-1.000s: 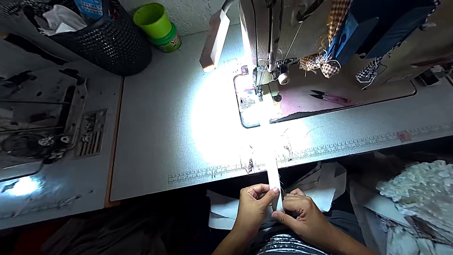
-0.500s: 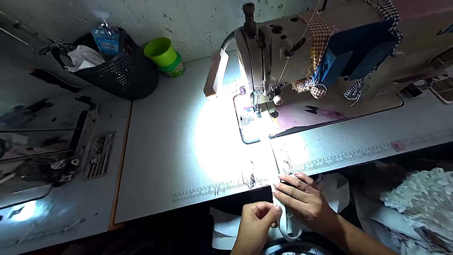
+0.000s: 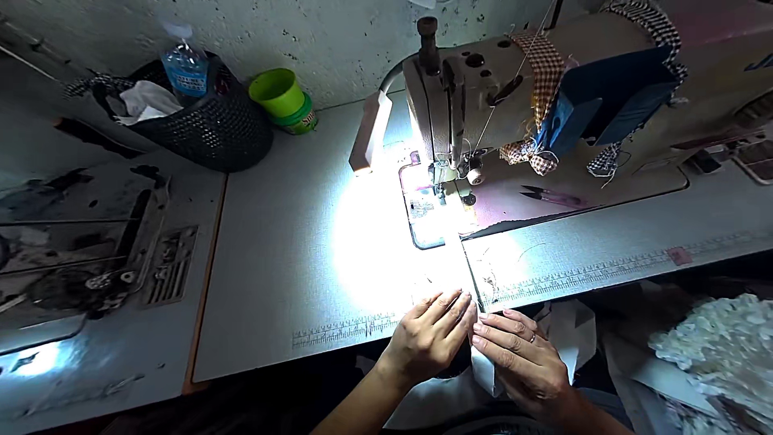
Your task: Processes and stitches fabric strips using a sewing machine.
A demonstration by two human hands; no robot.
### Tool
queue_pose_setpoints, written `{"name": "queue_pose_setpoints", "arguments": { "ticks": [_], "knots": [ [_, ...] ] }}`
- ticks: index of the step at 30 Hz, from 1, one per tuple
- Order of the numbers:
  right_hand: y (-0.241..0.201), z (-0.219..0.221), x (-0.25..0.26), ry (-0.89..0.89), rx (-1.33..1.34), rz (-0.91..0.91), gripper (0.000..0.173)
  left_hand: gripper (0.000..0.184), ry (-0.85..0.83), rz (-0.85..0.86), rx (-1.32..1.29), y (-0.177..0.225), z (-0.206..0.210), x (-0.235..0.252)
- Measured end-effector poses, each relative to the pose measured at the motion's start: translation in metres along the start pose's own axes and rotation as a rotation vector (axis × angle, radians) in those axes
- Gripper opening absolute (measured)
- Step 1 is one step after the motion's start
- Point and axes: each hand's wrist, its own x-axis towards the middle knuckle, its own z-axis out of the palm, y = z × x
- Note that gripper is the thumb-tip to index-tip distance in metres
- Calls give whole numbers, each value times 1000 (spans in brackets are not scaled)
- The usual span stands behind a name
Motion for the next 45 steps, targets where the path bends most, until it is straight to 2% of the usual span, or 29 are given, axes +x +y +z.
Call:
{"name": "queue_pose_setpoints", "arguments": {
  "ticks": [5,10,16,24,26,28,29,31,32,34,37,39,45],
  "knots": [
    [7,3,-8,-70,-64,-16,21,26,-71,-45,-47,2,4,-8],
    [5,2,-8,-59,-104,-6,21,40,-194,-86,-176,4,-1,-7],
    [8,8,-16,-66,-120,-24,20,38,-187,-80,-258,-2,-2,-6],
    [7,8,-13,-61,-97,-36,19,35,-226,-231,-368,-5,-3,11],
    [5,8,-13,-79,-113,-22,19,30,-245,-346,-592,-14,-6,17],
    [3,7,-12,-104,-114,-3,21,32,-245,-566,-806,-32,-13,32],
    [2,7,-11,-115,-115,8,22,33,-234,-678,-814,-44,-15,42],
    [-2,6,-9,-131,-121,29,21,35,-261,-809,-668,-76,-17,66],
    [-3,5,-8,-141,-121,35,21,37,-278,-814,-563,-93,-14,76],
    [-5,3,-6,-161,-123,53,20,38,-300,-754,-342,-117,-6,94],
    [-6,3,-6,-167,-126,68,19,26,-332,-690,-36,-131,0,111],
    [-6,3,-7,-167,-129,72,19,26,-359,-707,20,-133,1,117],
    [-8,5,-9,-154,-129,89,20,23,-315,-782,-41,-130,6,111]
  ]
}}
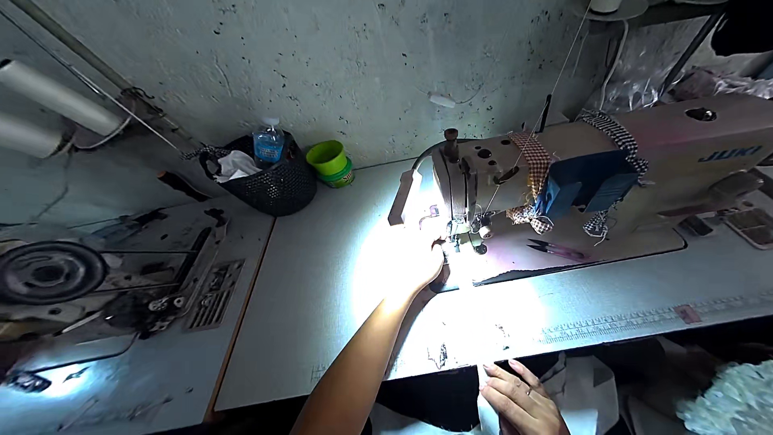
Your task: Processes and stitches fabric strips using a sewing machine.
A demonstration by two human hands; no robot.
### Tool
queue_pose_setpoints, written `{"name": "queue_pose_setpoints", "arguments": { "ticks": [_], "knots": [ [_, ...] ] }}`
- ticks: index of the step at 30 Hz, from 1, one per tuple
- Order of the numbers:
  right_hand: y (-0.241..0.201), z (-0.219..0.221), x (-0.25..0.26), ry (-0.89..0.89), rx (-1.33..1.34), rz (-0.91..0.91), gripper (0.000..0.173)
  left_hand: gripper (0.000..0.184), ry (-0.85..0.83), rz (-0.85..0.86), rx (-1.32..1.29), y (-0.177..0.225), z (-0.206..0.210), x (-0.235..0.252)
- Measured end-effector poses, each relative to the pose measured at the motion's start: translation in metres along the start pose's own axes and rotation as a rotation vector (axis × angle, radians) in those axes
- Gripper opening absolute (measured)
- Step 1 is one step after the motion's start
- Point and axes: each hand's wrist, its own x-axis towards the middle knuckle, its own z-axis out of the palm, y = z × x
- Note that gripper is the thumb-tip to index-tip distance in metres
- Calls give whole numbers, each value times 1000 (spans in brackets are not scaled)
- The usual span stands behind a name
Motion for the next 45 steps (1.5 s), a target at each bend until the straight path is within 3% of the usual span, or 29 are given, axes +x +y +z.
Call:
{"name": "queue_pose_setpoints", "arguments": {
  "ticks": [9,16,26,33,41,45],
  "knots": [
    [9,16,12,146,-106,-23,24,26,-33,-37,-114,-2,2,0],
    [19,23,47,170,-188,63,27,25,-21,-7,-107,-8,5,5],
    [27,25,79,130,-292,129,25,18,-32,-26,-108,-5,-1,6],
    [26,25,77,119,-311,141,25,17,35,123,-170,-15,8,4],
    [44,15,72,30,-240,29,28,14,83,43,-253,-10,9,-4],
    [45,16,72,-17,-231,17,28,13,18,68,-239,-9,10,-12]
  ]
}}
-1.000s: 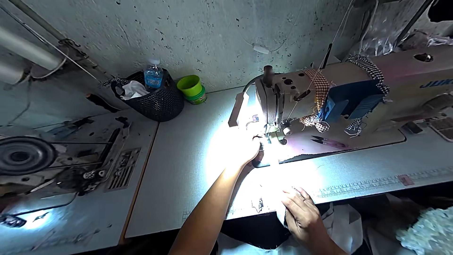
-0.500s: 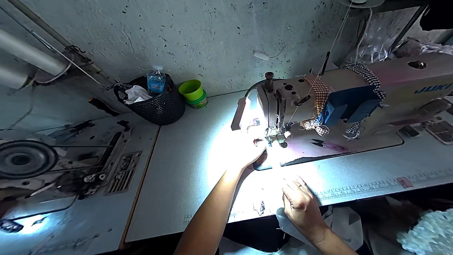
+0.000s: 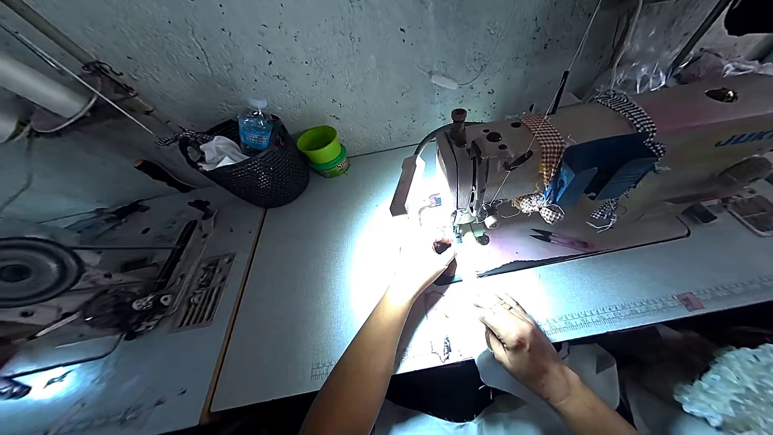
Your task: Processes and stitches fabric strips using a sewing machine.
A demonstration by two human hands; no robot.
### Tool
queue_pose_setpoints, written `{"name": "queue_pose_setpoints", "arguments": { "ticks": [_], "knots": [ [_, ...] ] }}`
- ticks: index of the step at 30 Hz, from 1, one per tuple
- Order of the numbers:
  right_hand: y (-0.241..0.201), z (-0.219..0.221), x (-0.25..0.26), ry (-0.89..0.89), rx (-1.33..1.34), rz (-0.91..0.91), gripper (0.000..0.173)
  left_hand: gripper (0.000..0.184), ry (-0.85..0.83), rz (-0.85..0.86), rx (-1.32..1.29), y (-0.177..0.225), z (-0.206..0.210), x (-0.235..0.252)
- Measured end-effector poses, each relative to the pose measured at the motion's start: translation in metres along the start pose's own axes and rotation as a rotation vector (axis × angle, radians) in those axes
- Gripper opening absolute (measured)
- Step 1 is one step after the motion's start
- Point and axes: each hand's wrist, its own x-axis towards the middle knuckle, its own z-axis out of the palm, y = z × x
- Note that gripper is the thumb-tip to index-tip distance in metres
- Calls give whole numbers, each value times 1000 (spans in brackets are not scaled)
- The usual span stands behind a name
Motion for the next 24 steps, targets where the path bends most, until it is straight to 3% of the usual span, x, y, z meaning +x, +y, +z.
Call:
{"name": "queue_pose_setpoints", "arguments": {
  "ticks": [6,10,12,15,18,21,24],
  "knots": [
    [-4,-2,-2,-5,-4,4,28,14,-76,5,33,1,1,0],
    [-7,-8,-8,-4,36,30,29,22,-61,116,66,3,3,-11],
    [-14,-14,-17,27,76,83,27,25,-93,14,59,21,0,-40],
    [-29,-22,-32,70,233,216,22,28,-145,-218,-200,56,-1,-106],
    [-45,-32,-42,65,389,318,22,29,10,-267,-629,77,21,-159],
    [-55,-44,-53,2,585,364,26,35,160,-345,-868,88,39,-180],
    [-64,-60,-70,-116,826,350,29,38,107,-441,-965,92,41,-191]
  ]
}}
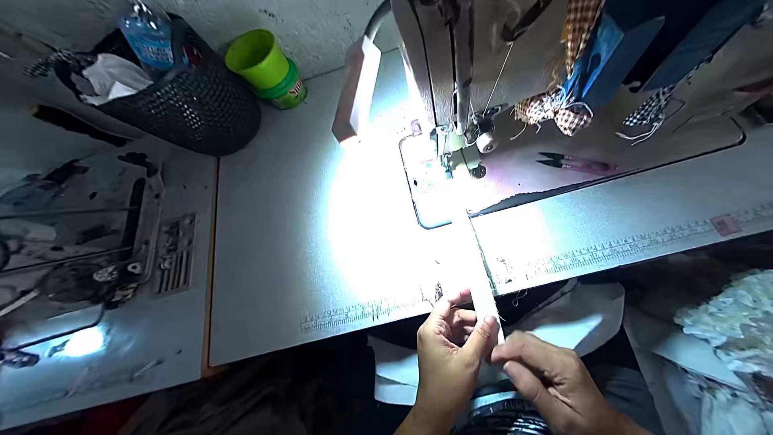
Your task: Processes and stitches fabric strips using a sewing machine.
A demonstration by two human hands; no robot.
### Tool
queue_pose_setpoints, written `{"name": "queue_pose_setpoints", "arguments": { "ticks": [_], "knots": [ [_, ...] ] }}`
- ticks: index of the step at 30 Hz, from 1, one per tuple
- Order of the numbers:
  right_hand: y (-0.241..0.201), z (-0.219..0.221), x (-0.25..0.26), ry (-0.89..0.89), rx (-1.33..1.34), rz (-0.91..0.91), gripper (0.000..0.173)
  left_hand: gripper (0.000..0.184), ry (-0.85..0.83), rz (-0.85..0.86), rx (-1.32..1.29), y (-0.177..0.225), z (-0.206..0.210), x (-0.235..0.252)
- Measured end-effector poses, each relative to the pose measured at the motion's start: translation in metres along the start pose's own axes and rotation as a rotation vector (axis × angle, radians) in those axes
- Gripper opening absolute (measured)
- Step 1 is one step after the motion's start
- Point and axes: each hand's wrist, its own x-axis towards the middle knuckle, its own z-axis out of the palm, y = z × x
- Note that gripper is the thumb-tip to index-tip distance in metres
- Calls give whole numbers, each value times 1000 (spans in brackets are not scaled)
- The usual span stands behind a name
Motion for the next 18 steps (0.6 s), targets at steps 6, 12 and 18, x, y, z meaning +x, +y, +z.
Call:
{"name": "queue_pose_setpoints", "arguments": {
  "ticks": [6,12,18],
  "knots": [
    [5,2,-30,-130,-106,29,18,2,1,-161,-40,-12,-4,-8],
    [1,1,-28,-227,-260,12,13,12,-40,-340,-165,-10,-2,-7],
    [2,-4,-24,-320,-339,-28,7,18,-67,-487,-271,-11,-3,-5]
  ]
}}
